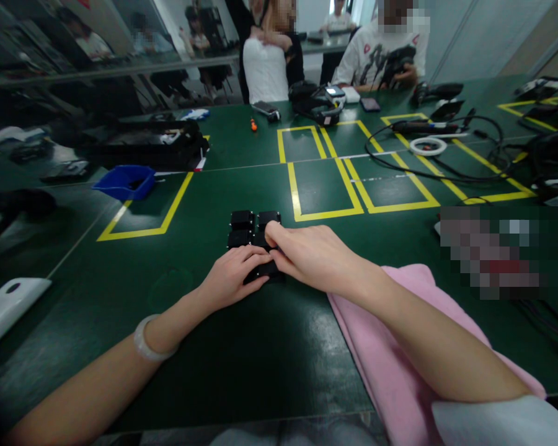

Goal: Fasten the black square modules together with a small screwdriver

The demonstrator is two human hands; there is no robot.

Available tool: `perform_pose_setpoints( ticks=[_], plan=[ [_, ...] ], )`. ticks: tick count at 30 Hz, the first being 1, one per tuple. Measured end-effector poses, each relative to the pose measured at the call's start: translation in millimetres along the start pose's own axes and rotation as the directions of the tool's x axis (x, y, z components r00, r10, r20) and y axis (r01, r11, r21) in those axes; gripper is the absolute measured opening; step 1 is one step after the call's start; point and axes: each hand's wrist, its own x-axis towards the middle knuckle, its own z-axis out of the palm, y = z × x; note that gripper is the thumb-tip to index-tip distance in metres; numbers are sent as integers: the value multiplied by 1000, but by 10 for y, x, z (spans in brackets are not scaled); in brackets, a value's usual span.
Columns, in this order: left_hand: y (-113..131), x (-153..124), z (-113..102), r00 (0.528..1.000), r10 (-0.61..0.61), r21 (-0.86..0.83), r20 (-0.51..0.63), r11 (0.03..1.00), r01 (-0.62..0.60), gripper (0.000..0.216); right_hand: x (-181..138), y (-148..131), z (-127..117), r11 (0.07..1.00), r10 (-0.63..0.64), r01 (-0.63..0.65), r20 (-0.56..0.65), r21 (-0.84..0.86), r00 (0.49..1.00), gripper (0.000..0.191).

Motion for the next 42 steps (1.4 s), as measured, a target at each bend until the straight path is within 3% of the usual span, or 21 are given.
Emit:
perform_pose_setpoints(
  ticks=[42],
  plan=[
    [2, -2, -6, 1000, -4, -12, 7, 1000, 4, 32, -7, -26, -1, 999, -28, 27, 43, 37, 999, 16]
  ],
)
